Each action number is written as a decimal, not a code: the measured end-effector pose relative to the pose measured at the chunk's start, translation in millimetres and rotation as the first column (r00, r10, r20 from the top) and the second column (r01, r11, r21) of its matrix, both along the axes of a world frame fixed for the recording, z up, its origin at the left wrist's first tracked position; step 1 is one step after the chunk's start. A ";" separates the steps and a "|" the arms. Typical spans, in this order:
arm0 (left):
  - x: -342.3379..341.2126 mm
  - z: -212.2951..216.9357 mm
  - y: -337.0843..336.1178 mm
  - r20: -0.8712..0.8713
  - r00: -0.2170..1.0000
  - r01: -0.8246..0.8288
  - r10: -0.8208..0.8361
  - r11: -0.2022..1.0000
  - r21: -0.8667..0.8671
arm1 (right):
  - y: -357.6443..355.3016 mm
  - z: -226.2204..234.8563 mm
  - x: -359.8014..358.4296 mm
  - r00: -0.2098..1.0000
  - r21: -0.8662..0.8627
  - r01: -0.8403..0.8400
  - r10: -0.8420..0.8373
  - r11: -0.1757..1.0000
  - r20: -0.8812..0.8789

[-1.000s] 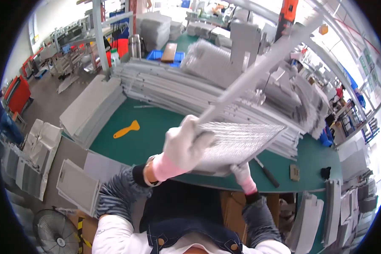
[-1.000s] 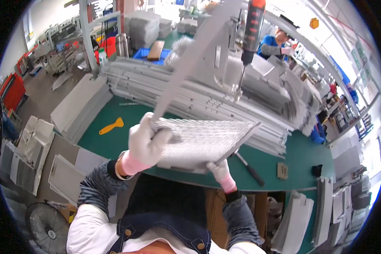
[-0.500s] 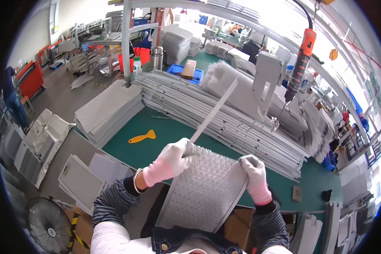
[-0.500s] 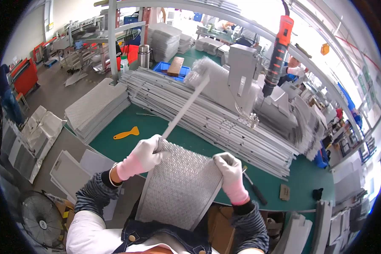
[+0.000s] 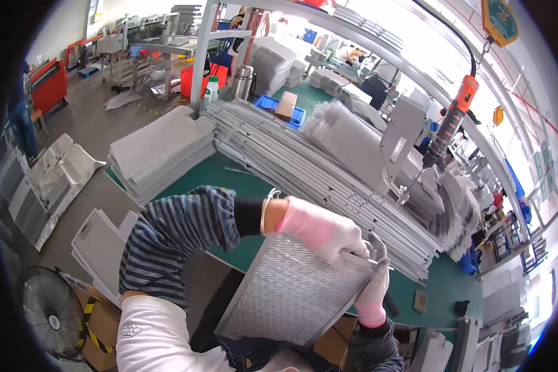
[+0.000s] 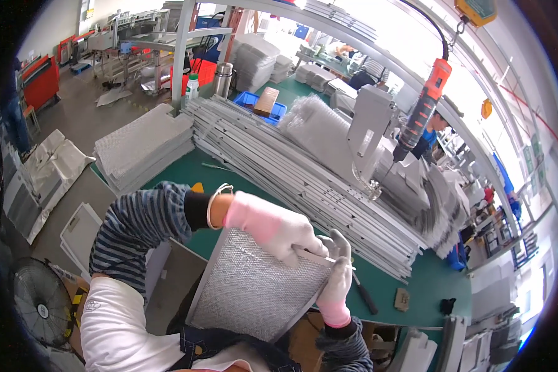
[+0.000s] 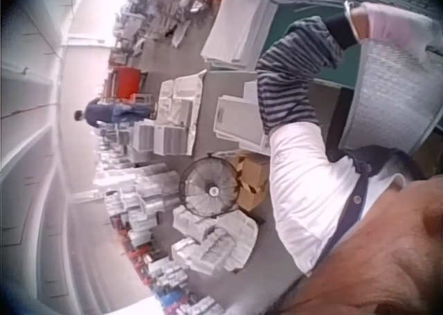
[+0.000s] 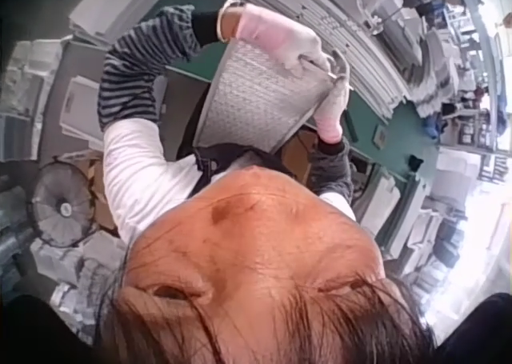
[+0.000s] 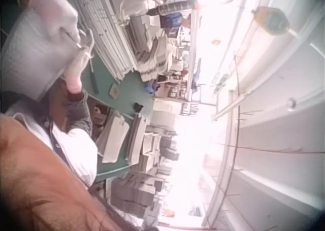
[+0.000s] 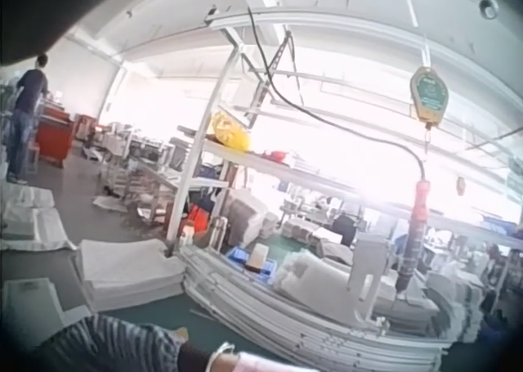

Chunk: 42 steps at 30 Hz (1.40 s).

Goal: The worker is assembling a metal mesh filter into a frame and using a pneumatic screwdriver to secure it.

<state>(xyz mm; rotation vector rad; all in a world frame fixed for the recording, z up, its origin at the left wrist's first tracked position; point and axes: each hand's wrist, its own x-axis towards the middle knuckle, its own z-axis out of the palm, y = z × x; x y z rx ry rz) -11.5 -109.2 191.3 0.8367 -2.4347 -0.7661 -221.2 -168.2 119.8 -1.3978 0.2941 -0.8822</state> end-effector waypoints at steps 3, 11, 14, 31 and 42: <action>-3.0 -17.9 1.9 0.042 0.931 -0.366 0.363 0.924 0.110 | 1.9 -18.5 -1.1 0.992 0.019 0.116 -0.117 0.993 0.041; 13.8 -13.7 15.3 0.165 0.825 -0.565 0.541 0.801 0.199 | 13.9 -50.0 22.1 0.845 -0.282 0.465 -0.516 0.839 -0.141; 7.8 -14.2 5.3 0.115 0.846 -0.530 0.520 0.801 0.278 | 3.9 -44.4 5.0 0.795 -0.686 0.407 -0.603 0.603 -0.058; -30.1 -24.7 -7.6 0.547 0.743 -0.528 0.386 0.840 0.124 | -2.0 -58.1 1.6 0.907 -0.058 0.421 -0.420 0.905 0.015; 19.7 -133.9 133.9 0.148 0.549 -0.829 0.823 0.513 0.224 | -77.7 -151.0 -59.5 0.878 0.431 -0.082 -0.140 0.898 0.459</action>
